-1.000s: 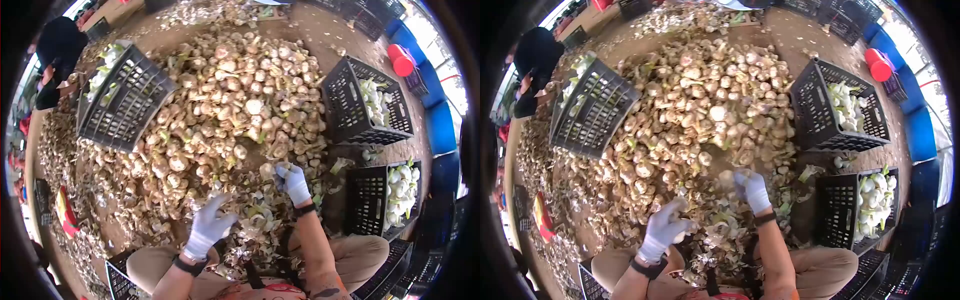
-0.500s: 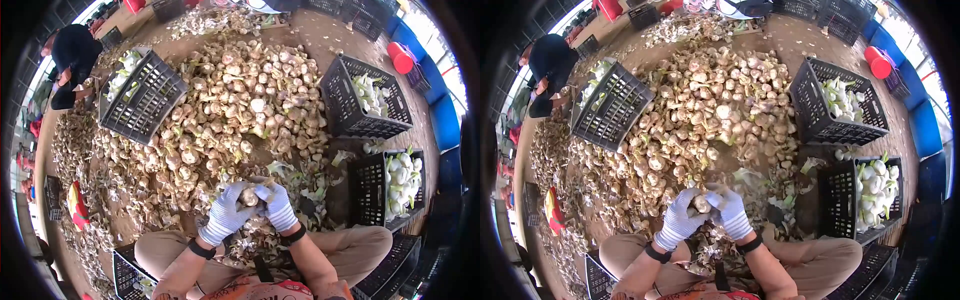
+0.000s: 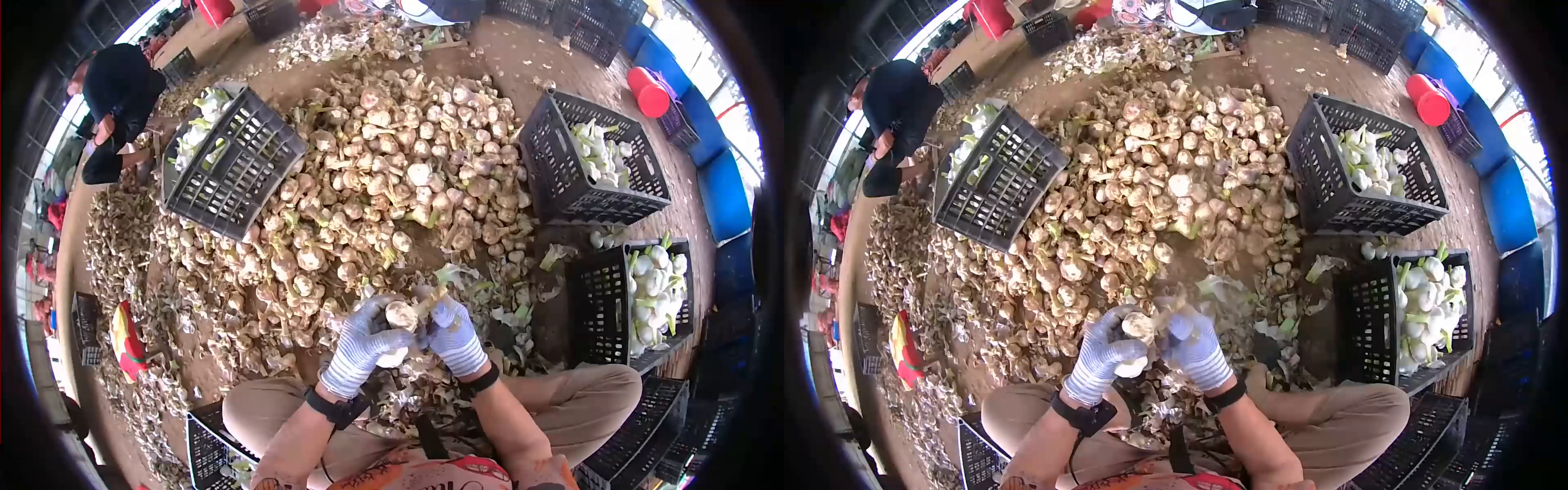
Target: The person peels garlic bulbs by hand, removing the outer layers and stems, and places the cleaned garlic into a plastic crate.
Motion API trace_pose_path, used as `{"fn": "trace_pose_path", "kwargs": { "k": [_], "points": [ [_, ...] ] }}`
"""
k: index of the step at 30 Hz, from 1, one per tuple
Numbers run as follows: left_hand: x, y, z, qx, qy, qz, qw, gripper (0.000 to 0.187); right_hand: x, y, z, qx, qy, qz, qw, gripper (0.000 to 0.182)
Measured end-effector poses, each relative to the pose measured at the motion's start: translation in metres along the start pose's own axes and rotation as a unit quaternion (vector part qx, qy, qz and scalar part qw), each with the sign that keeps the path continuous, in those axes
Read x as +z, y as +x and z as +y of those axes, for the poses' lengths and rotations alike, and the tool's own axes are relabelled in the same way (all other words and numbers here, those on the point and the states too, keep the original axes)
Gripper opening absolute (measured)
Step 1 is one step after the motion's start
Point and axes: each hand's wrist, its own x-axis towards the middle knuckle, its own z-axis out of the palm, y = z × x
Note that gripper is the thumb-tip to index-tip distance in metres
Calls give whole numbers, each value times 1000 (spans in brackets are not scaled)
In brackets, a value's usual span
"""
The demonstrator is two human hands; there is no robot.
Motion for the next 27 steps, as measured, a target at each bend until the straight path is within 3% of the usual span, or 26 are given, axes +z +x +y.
{"fn": "trace_pose_path", "kwargs": {
  "k": [3, 4, 5, 6, 10, 12, 15, 17, 19, 22, 26, 27],
  "points": [
    [8, -1, 2, 4, 21, -10, 1000, 57, -6, -3, -2, 39, -77, 20, 996, 37],
    [9, 0, 1, 106, 203, -9, 973, 57, -8, -2, -6, 25, -163, 28, 986, 33],
    [10, 0, 1, 204, 376, -5, 904, 58, -8, -2, -10, 12, -248, 35, 968, 29],
    [14, -2, 7, 152, 371, -8, 916, 59, -4, -2, -12, -19, -232, 9, 972, 28],
    [17, -2, 5, 160, 292, 17, 943, 58, -3, -2, -19, -9, -182, 30, 983, 34],
    [19, -3, 4, 239, 390, 50, 888, 58, 1, -1, -12, -20, -188, 25, 982, 35],
    [16, -3, -6, 229, 396, 37, 889, 58, 10, -5, -13, -9, -130, 15, 991, 38],
    [10, 1, -8, 249, 432, 22, 867, 58, 7, -3, -12, -16, -158, 16, 987, 43],
    [9, 1, -7, 342, 495, 14, 799, 56, 9, -7, -16, -1, -159, 18, 987, 42],
    [8, -3, -6, 340, 527, 8, 779, 55, 9, -11, -17, 27, -133, 29, 990, 41],
    [5, -3, -12, 336, 543, 13, 769, 54, 9, -10, -16, 40, -112, 45, 992, 41],
    [11, -4, -14, 254, 371, 8, 893, 54, 9, -11, -17, 39, -112, 44, 992, 41]
  ]
}}
